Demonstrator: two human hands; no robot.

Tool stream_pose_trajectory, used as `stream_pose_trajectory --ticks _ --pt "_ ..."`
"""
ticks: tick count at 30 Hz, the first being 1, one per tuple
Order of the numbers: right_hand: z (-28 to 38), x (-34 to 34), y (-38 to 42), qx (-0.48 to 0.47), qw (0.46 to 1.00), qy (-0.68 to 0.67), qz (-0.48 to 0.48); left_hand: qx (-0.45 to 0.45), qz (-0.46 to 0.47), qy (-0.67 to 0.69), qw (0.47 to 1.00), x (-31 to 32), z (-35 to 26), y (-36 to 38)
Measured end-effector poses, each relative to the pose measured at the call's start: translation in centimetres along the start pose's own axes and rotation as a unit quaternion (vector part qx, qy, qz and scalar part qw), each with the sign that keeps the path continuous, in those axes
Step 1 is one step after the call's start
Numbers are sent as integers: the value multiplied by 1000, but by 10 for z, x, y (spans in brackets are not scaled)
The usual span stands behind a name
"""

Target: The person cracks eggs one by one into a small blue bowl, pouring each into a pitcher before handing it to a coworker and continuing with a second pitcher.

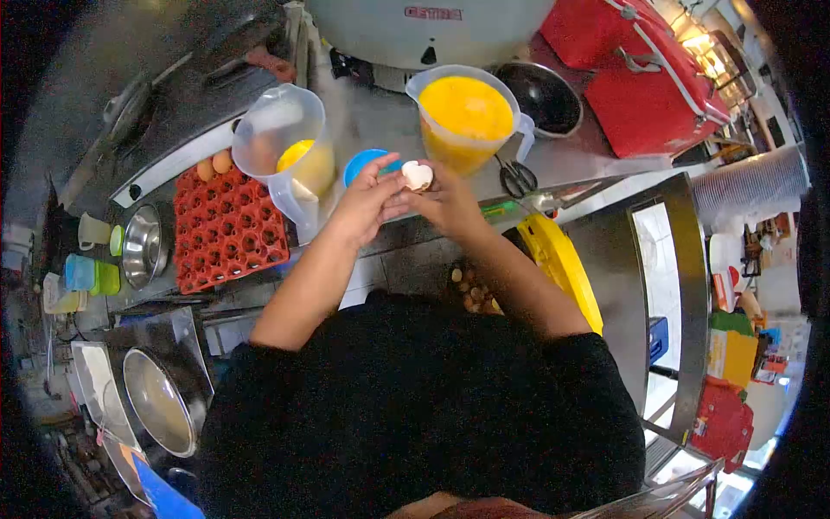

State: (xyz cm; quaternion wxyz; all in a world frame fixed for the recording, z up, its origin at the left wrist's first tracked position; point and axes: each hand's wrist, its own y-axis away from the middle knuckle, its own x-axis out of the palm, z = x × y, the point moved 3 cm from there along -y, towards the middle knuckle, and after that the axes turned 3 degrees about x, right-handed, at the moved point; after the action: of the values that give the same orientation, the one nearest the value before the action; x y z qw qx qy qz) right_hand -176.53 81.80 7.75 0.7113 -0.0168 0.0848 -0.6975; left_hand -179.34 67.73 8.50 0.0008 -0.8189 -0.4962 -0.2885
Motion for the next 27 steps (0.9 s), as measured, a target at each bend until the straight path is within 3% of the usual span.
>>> stream_pose_trajectory --ticks 2,5,8,10,12,13,14,16,17,18,20,22,24,27 --pt "2 -16 19 -21 994 103 -28 -23 34 -10 999 12 10 1" --pt "7 -34 49 35 986 136 -91 -87 80 -43 992 30 33 -2" --pt "0 -57 84 108 981 129 -93 -154 134 -68 977 38 46 7" --pt "-30 -78 120 110 985 56 -123 -95 218 -139 961 38 23 27" --pt "-64 -110 152 114 947 272 -126 -39 292 -159 942 28 -2 46" --pt "-62 -118 161 99 894 416 -131 -8 281 -162 946 14 -16 57" --pt "-60 -121 174 117 868 461 -146 23 271 -167 948 -1 -32 69" --pt "-72 -130 190 142 858 479 -120 110 191 -167 961 -35 -79 98" --pt "-72 -129 184 159 842 506 -96 162 90 -175 967 -58 -97 113" --pt "-73 -125 171 164 873 453 -74 210 21 -197 958 -81 -118 127" --pt "-72 -113 139 172 922 345 -22 251 -178 -290 906 -132 -156 148" --pt "-65 -88 90 181 931 317 -22 274 -343 -423 793 -208 -179 153" --pt "-46 -55 44 177 929 323 -26 224 -444 -476 726 -277 -187 153" --pt "-61 -19 -14 140 949 281 -30 114 -437 -601 659 -310 -190 134"
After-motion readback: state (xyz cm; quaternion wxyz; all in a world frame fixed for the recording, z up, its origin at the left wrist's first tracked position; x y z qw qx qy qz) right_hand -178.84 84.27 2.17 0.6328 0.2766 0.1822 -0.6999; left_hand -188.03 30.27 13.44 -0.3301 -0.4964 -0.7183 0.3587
